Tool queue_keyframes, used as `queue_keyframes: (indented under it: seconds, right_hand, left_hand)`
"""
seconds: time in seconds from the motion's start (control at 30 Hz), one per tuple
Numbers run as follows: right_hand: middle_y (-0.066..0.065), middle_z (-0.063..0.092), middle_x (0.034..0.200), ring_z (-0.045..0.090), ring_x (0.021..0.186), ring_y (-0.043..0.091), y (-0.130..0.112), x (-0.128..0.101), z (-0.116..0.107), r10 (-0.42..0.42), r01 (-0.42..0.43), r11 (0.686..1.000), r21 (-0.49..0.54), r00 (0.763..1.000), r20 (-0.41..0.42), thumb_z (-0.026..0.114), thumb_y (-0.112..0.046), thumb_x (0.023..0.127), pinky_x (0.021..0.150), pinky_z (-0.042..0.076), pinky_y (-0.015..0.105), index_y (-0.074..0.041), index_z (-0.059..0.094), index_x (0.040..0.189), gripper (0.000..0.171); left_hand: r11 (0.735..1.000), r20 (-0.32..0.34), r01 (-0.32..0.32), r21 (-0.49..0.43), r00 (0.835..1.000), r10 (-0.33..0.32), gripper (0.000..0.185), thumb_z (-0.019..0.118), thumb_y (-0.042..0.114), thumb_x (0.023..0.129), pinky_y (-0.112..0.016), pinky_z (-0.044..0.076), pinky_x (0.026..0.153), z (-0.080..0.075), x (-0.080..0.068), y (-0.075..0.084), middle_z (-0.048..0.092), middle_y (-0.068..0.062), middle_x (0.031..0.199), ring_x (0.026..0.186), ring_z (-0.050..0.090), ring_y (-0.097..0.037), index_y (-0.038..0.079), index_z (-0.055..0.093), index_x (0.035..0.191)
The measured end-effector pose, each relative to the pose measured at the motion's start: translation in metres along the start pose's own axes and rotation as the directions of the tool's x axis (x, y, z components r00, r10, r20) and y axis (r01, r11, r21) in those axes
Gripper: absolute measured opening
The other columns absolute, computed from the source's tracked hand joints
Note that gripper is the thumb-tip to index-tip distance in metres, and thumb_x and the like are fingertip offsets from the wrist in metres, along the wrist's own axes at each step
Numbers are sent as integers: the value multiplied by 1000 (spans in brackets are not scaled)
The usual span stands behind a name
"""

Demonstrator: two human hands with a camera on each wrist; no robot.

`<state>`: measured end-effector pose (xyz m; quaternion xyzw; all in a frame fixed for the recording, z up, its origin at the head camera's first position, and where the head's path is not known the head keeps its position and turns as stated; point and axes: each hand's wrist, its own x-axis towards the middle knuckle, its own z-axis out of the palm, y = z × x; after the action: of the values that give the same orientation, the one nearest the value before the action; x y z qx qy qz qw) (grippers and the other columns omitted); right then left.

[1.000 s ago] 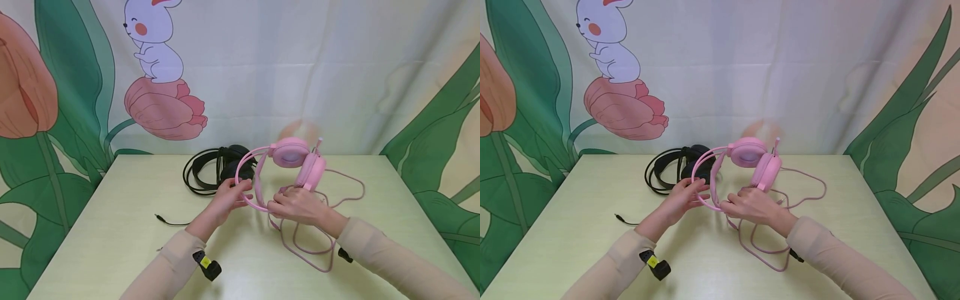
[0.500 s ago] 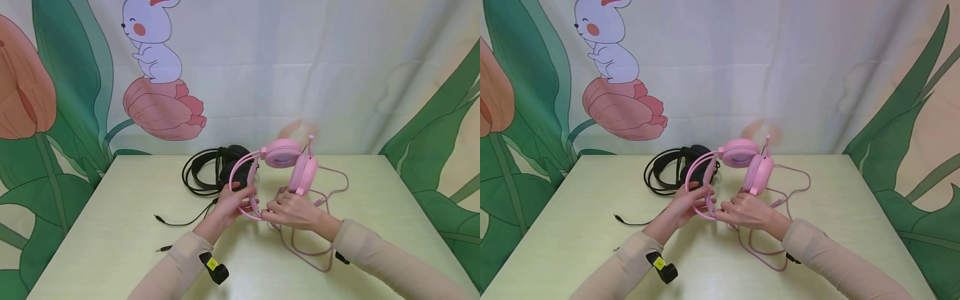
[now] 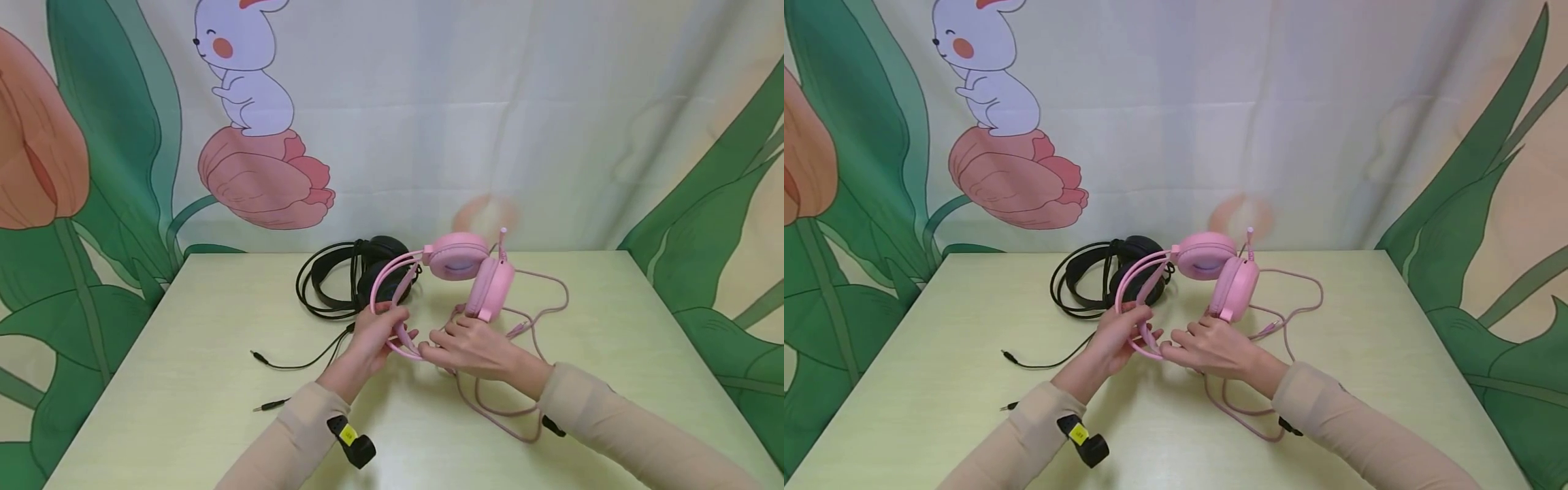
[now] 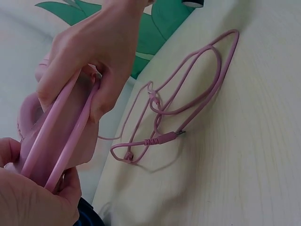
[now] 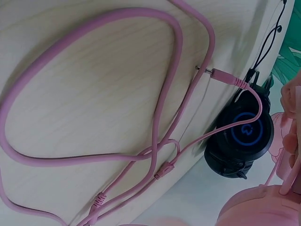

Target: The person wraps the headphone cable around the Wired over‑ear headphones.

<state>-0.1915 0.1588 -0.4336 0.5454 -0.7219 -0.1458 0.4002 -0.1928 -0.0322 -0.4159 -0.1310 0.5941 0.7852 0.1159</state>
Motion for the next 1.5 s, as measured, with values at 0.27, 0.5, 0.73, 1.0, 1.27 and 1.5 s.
queue_keyframes:
  seconds: [0.27,0.5,0.73,1.0,1.27,1.5]
  right_hand:
    - [-5,46,73,54,59,14,-2,-2,2,15,-15,1000,-18,1000,1,34,-9,93,60,46,24,-20,47,99,19]
    - [-4,48,75,54,61,16,-3,-3,3,36,-35,999,-14,999,8,36,-10,90,65,48,27,-20,48,103,21]
    - [-4,49,77,52,60,15,-9,0,0,53,-53,998,-17,999,-14,33,-8,94,60,45,26,-20,51,107,25]
    - [-4,52,80,54,63,15,-15,4,-2,72,-72,997,-31,997,-27,32,-23,98,61,46,28,-19,53,110,24]
    - [-3,56,82,54,70,17,-12,8,-6,78,-77,996,-50,997,12,33,-45,95,67,47,30,-20,54,118,39]
    - [-2,59,90,56,79,18,-7,10,-12,95,-96,995,18,994,60,49,-53,86,74,47,33,-20,53,121,49]
  left_hand:
    - [999,-37,-37,-38,999,36,13,53,-1,70,-23,48,52,2,-1,0,47,-3,61,51,50,-15,7,44,75]
    - [990,-90,-108,-91,991,100,23,50,-4,67,-23,44,46,6,-2,1,44,-2,56,45,47,-14,9,36,80]
    - [980,-171,-147,-138,978,123,18,56,5,76,-21,34,40,11,-6,2,38,1,54,41,35,-10,9,40,82]
    - [958,-179,-194,-211,971,158,10,48,5,78,-18,25,36,12,-9,2,32,4,53,38,26,-6,8,42,85]
    - [941,-157,-201,-271,974,163,10,47,7,80,-18,20,35,9,-8,5,29,6,48,36,23,-5,11,37,78]
    - [938,-136,-205,-279,976,172,12,45,7,81,-18,19,35,3,-6,8,28,6,46,36,23,-5,11,37,73]
